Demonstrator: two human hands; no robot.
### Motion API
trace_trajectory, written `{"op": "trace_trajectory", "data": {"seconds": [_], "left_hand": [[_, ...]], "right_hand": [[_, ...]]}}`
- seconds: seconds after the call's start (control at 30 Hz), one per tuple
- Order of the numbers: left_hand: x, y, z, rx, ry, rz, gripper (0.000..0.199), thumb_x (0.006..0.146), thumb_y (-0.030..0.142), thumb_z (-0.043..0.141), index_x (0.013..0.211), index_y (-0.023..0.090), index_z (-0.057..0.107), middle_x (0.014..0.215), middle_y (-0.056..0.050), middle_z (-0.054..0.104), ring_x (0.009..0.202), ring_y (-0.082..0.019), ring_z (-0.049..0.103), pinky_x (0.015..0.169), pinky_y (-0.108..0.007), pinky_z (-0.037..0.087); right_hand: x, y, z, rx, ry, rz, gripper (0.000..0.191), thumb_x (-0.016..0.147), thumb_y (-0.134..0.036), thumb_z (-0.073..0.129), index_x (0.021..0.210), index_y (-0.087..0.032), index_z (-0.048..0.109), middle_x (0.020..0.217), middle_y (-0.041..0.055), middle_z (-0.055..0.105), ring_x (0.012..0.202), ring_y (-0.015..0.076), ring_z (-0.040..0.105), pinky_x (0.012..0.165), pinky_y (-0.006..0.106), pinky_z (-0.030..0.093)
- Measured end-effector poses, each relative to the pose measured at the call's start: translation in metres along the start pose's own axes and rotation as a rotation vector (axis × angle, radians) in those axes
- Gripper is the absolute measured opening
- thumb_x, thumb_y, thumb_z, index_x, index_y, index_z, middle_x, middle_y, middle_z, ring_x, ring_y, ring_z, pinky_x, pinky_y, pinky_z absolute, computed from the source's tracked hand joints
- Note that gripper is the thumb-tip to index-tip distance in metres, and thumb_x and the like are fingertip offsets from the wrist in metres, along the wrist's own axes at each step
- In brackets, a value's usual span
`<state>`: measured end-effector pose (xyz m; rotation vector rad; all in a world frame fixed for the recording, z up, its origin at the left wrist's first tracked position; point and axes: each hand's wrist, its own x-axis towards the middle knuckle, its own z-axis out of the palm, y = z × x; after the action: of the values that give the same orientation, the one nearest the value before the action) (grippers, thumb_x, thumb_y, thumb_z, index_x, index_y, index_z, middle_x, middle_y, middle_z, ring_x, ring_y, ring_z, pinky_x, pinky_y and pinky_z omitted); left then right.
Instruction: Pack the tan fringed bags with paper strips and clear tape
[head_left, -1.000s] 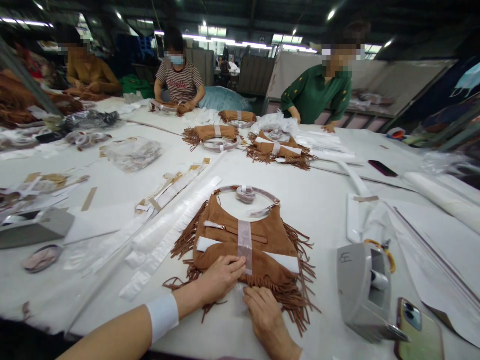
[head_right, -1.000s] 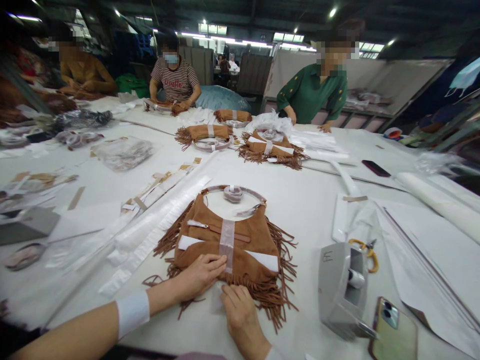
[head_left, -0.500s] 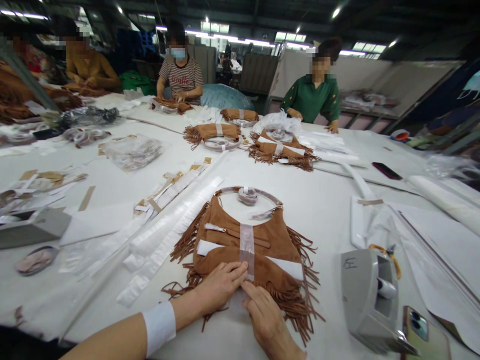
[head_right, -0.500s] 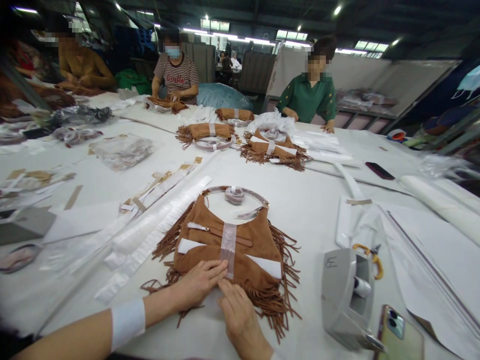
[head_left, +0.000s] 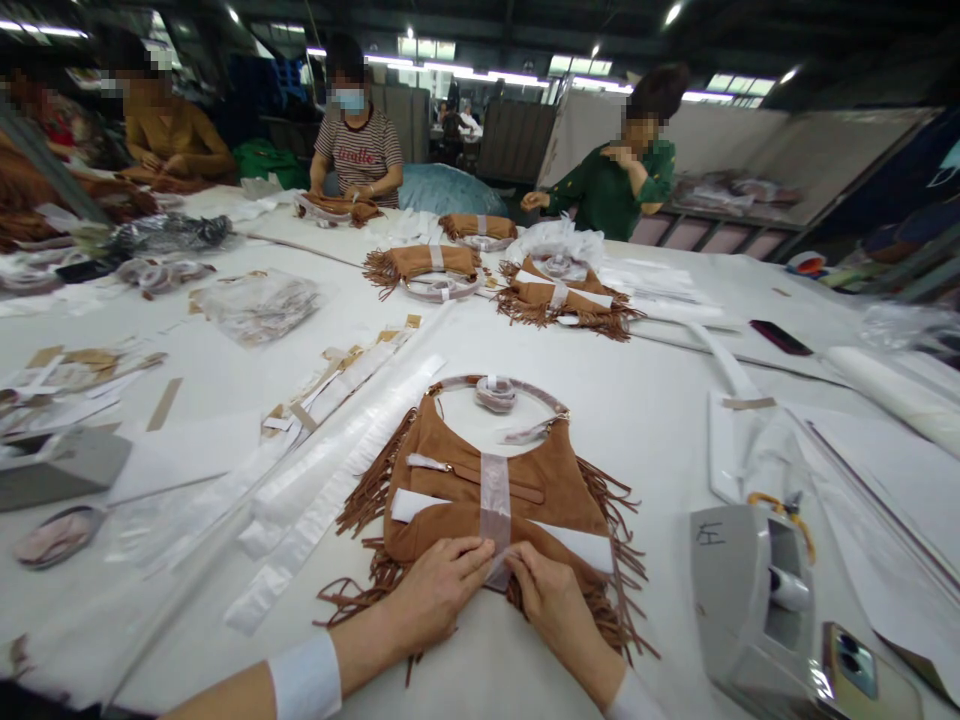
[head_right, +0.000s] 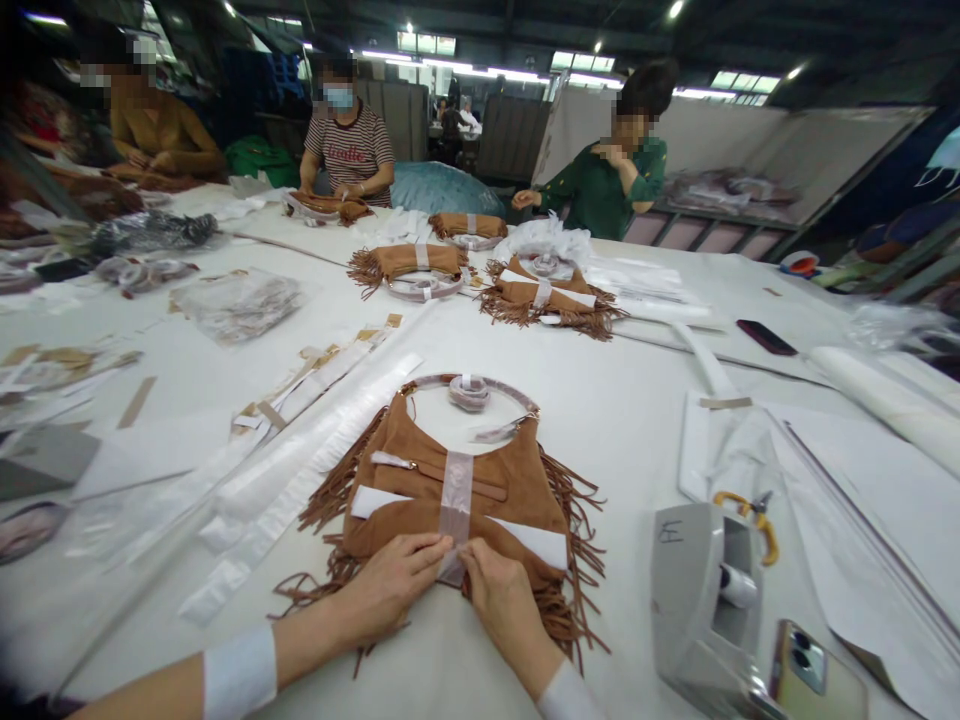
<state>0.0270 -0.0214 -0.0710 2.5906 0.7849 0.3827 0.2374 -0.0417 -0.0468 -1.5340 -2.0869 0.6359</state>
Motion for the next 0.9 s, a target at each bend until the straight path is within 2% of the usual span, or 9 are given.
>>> {"op": "trace_trajectory", "data": {"seconds": [0.07, 0.17, 0.27, 0.4, 0.57, 0.73, 0.9], "left_hand": [[0.002, 0.006, -0.001, -0.064, 0.092, -0.078, 0.057, 0.081, 0.017, 0.051, 0.137, 0.018, 0.036, 0.135, -0.012, 0.051, 0.123, -0.026, 0.044, 0.098, -0.042, 0.041], [0.010, 0.013, 0.005, -0.096, 0.215, -0.256, 0.040, 0.087, 0.031, 0.053, 0.124, 0.017, 0.045, 0.110, -0.011, 0.061, 0.101, -0.025, 0.055, 0.085, -0.041, 0.048], [0.020, 0.014, 0.014, -0.009, 0.313, -0.347, 0.033, 0.092, 0.026, 0.046, 0.124, 0.018, 0.045, 0.097, -0.009, 0.062, 0.086, -0.024, 0.057, 0.077, -0.040, 0.048], [0.029, 0.011, 0.020, 0.049, 0.402, -0.392, 0.038, 0.094, 0.024, 0.042, 0.131, 0.017, 0.040, 0.088, -0.008, 0.063, 0.082, -0.024, 0.059, 0.076, -0.040, 0.047], [0.035, 0.011, 0.022, 0.076, 0.420, -0.411, 0.040, 0.094, 0.024, 0.042, 0.133, 0.014, 0.038, 0.081, -0.006, 0.065, 0.078, -0.023, 0.062, 0.075, -0.038, 0.047], [0.041, 0.011, 0.019, 0.133, 0.440, -0.407, 0.033, 0.094, 0.020, 0.041, 0.126, 0.015, 0.044, 0.082, -0.005, 0.067, 0.074, -0.022, 0.063, 0.073, -0.039, 0.047], [0.035, 0.017, 0.015, 0.221, 0.449, -0.352, 0.027, 0.094, 0.015, 0.033, 0.107, 0.017, 0.057, 0.088, -0.008, 0.064, 0.079, -0.022, 0.060, 0.072, -0.037, 0.046]], "right_hand": [[0.005, 0.000, 0.000, 0.023, 0.010, 0.010, 0.031, 0.099, -0.032, 0.030, 0.080, -0.021, 0.053, 0.071, 0.0022, 0.063, 0.062, 0.0151, 0.060, 0.059, 0.026, 0.044], [0.011, 0.001, -0.001, 0.014, 0.008, 0.025, 0.033, 0.098, -0.033, 0.031, 0.078, -0.021, 0.053, 0.069, 0.0019, 0.063, 0.062, 0.0158, 0.060, 0.059, 0.026, 0.043], [0.017, 0.002, -0.002, -0.026, -0.001, 0.070, 0.033, 0.097, -0.033, 0.034, 0.071, -0.022, 0.050, 0.064, 0.0013, 0.061, 0.059, 0.0167, 0.059, 0.057, 0.027, 0.041], [0.025, 0.001, -0.004, -0.099, -0.021, 0.151, 0.031, 0.095, -0.028, 0.039, 0.067, -0.022, 0.049, 0.063, 0.0018, 0.062, 0.057, 0.0172, 0.059, 0.056, 0.028, 0.038], [0.030, -0.001, -0.001, -0.217, -0.041, 0.194, 0.028, 0.095, -0.026, 0.043, 0.070, -0.021, 0.054, 0.066, 0.0029, 0.065, 0.060, 0.0179, 0.061, 0.057, 0.027, 0.036], [0.035, -0.004, 0.000, -0.352, -0.059, 0.235, 0.019, 0.093, -0.026, 0.049, 0.077, -0.020, 0.058, 0.069, 0.0040, 0.067, 0.064, 0.0202, 0.063, 0.056, 0.027, 0.034], [0.036, -0.002, 0.001, -0.343, -0.065, 0.245, 0.017, 0.093, -0.027, 0.049, 0.080, -0.020, 0.057, 0.071, 0.0042, 0.067, 0.065, 0.0192, 0.063, 0.057, 0.026, 0.033]]}}
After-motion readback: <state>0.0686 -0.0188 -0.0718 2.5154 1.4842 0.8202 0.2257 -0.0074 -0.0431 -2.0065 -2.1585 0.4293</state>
